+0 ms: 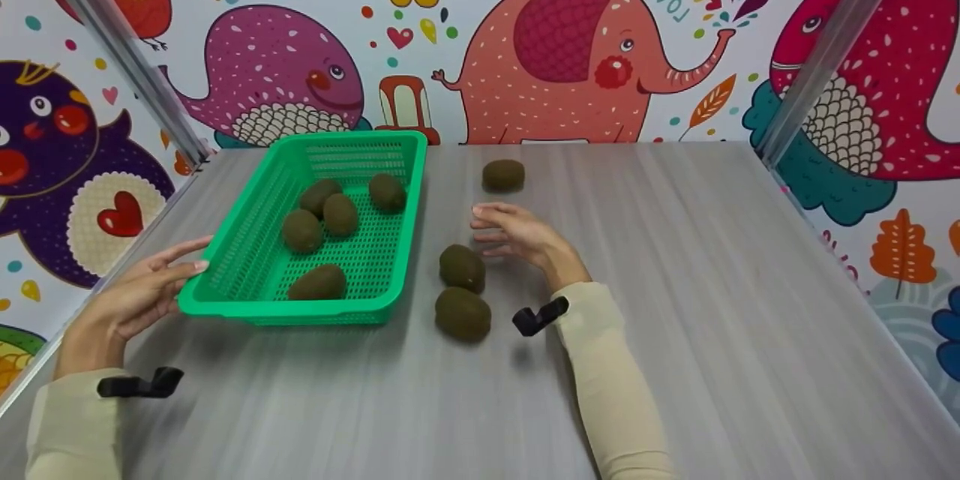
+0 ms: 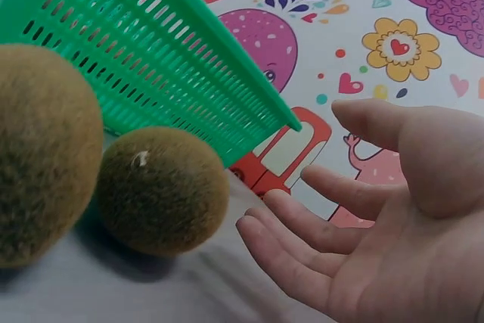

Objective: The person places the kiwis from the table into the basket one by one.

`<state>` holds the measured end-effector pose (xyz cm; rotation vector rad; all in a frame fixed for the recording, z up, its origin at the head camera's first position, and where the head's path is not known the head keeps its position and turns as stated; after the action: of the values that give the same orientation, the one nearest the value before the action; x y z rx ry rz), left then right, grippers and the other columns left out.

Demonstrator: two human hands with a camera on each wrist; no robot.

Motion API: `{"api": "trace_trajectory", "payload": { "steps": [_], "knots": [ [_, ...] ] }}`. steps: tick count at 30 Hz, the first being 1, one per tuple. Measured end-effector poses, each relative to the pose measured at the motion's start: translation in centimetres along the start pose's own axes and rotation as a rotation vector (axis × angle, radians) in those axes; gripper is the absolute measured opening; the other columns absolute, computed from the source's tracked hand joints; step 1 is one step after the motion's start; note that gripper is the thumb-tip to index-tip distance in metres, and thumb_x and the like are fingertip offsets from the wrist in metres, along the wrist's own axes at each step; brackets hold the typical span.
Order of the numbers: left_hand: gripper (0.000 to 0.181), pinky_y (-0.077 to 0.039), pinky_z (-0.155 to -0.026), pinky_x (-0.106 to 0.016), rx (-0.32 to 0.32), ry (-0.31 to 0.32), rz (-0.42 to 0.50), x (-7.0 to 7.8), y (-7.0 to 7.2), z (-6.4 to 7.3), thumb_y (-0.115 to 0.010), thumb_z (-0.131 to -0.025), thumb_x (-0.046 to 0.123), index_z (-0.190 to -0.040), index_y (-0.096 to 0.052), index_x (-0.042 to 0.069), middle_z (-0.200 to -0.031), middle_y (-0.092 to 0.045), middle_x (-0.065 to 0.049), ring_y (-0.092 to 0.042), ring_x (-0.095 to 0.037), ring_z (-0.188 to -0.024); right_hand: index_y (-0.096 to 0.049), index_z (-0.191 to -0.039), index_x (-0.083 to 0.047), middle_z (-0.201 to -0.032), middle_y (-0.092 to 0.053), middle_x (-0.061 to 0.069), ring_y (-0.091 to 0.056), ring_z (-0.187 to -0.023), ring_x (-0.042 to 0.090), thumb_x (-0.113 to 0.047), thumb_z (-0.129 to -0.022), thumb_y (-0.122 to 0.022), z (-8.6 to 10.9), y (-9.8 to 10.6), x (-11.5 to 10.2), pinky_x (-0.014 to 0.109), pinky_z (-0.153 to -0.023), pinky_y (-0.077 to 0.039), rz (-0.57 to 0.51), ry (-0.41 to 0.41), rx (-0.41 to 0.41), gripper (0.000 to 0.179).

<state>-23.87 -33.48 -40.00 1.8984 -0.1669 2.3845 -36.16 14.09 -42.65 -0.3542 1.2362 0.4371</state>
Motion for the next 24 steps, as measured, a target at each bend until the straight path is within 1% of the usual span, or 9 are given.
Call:
{"api": "trace_trajectory", "payload": {
  "steps": [2,4,8,10,12,14,17,21,24],
  "knots": [
    [0.061,-0.064,-0.075,-0.034,0.001,0.005,0.001,0.0,0.0,0.0,-0.062,-0.1,0.018,-0.153,-0.033,0.013,-0.099,-0.076,0.001,-0.076,-0.015,-0.087,-0.035,-0.154,-0.007,-0.155,-0.044,0.02,-0.049,-0.14,0.035,-0.038,-0.101,-0.059,0.0,-0.2,0.2,0.05,-0.116,-0.042,0.016,-0.018,-0.006,0.066],
    [0.063,-0.064,-0.075,-0.034,0.003,0.003,-0.008,0.0,0.0,0.0,-0.063,-0.1,0.018,-0.154,-0.031,0.012,-0.1,-0.076,0.002,-0.076,-0.014,-0.088,-0.035,-0.154,-0.006,-0.154,-0.045,0.02,-0.052,-0.137,0.033,-0.035,-0.101,-0.06,0.0,-0.4,0.4,0.049,-0.115,-0.043,0.05,-0.027,-0.018,0.065],
    [0.066,-0.064,-0.073,-0.033,0.005,-0.007,-0.033,0.0,0.1,0.0,-0.062,-0.101,0.019,-0.156,-0.027,0.01,-0.102,-0.075,0.004,-0.076,-0.013,-0.089,-0.04,-0.152,-0.007,-0.149,-0.052,0.018,-0.06,-0.125,0.024,-0.031,-0.1,-0.063,0.0,-1.0,0.6,0.038,-0.101,-0.053,0.15,-0.04,-0.026,0.062],
    [0.067,-0.064,-0.072,-0.033,0.004,-0.011,-0.037,0.0,0.1,0.0,-0.061,-0.101,0.019,-0.156,-0.026,0.009,-0.102,-0.075,0.004,-0.076,-0.013,-0.089,-0.041,-0.151,-0.008,-0.146,-0.055,0.016,-0.061,-0.12,0.021,-0.032,-0.098,-0.064,-0.1,-1.3,0.6,0.034,-0.094,-0.055,0.201,-0.048,-0.033,0.062],
    [0.067,-0.064,-0.072,-0.033,0.002,-0.013,-0.037,0.0,0.1,0.0,-0.061,-0.101,0.019,-0.157,-0.026,0.009,-0.101,-0.075,0.004,-0.076,-0.013,-0.088,-0.044,-0.15,-0.011,-0.142,-0.057,0.013,-0.06,-0.116,0.02,-0.033,-0.097,-0.067,-0.1,-1.5,0.7,0.032,-0.09,-0.055,0.231,-0.07,-0.03,0.062],
    [0.067,-0.064,-0.072,-0.033,0.0,-0.016,-0.035,0.0,0.1,0.0,-0.061,-0.101,0.019,-0.157,-0.026,0.009,-0.101,-0.075,0.004,-0.076,-0.013,-0.088,-0.045,-0.149,-0.013,-0.14,-0.057,0.012,-0.058,-0.114,0.021,-0.034,-0.096,-0.068,-0.2,-1.6,0.8,0.033,-0.091,-0.054,0.258,-0.086,-0.032,0.062],
    [0.067,-0.064,-0.073,-0.033,-0.003,-0.018,-0.033,-0.1,0.1,0.0,-0.061,-0.101,0.019,-0.157,-0.026,0.008,-0.101,-0.075,0.003,-0.076,-0.014,-0.088,-0.047,-0.148,-0.013,-0.142,-0.054,0.013,-0.057,-0.114,0.021,-0.033,-0.095,-0.07,-0.2,-1.9,0.9,0.036,-0.094,-0.055,0.277,-0.107,-0.039,0.062],
    [0.066,-0.064,-0.073,-0.034,-0.001,-0.02,-0.03,-0.1,0.1,-0.1,-0.061,-0.101,0.018,-0.156,-0.026,0.008,-0.101,-0.075,0.003,-0.076,-0.014,-0.088,-0.046,-0.149,-0.01,-0.151,-0.048,0.017,-0.058,-0.119,0.025,-0.029,-0.093,-0.072,-0.1,-2.3,0.9,0.041,-0.097,-0.056,0.295,-0.105,-0.063,0.064],
    [0.066,-0.064,-0.074,-0.034,0.002,-0.015,-0.032,-0.1,0.1,-0.1,-0.061,-0.101,0.019,-0.156,-0.027,0.008,-0.1,-0.075,0.003,-0.075,-0.014,-0.088,-0.046,-0.148,-0.009,-0.152,-0.046,0.019,-0.058,-0.123,0.029,-0.026,-0.093,-0.073,-0.2,-2.4,0.9,0.045,-0.101,-0.055,0.31,-0.102,-0.075,0.064]
  ]
}}
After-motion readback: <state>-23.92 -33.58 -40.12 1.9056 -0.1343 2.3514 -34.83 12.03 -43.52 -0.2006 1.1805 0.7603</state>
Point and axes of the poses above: each hand's wrist, its own z-axis away from the middle knuckle, its own y-axis out of the back of the hand, x = y × z, the point moved 5 cm from there along -z, towards the middle knuckle
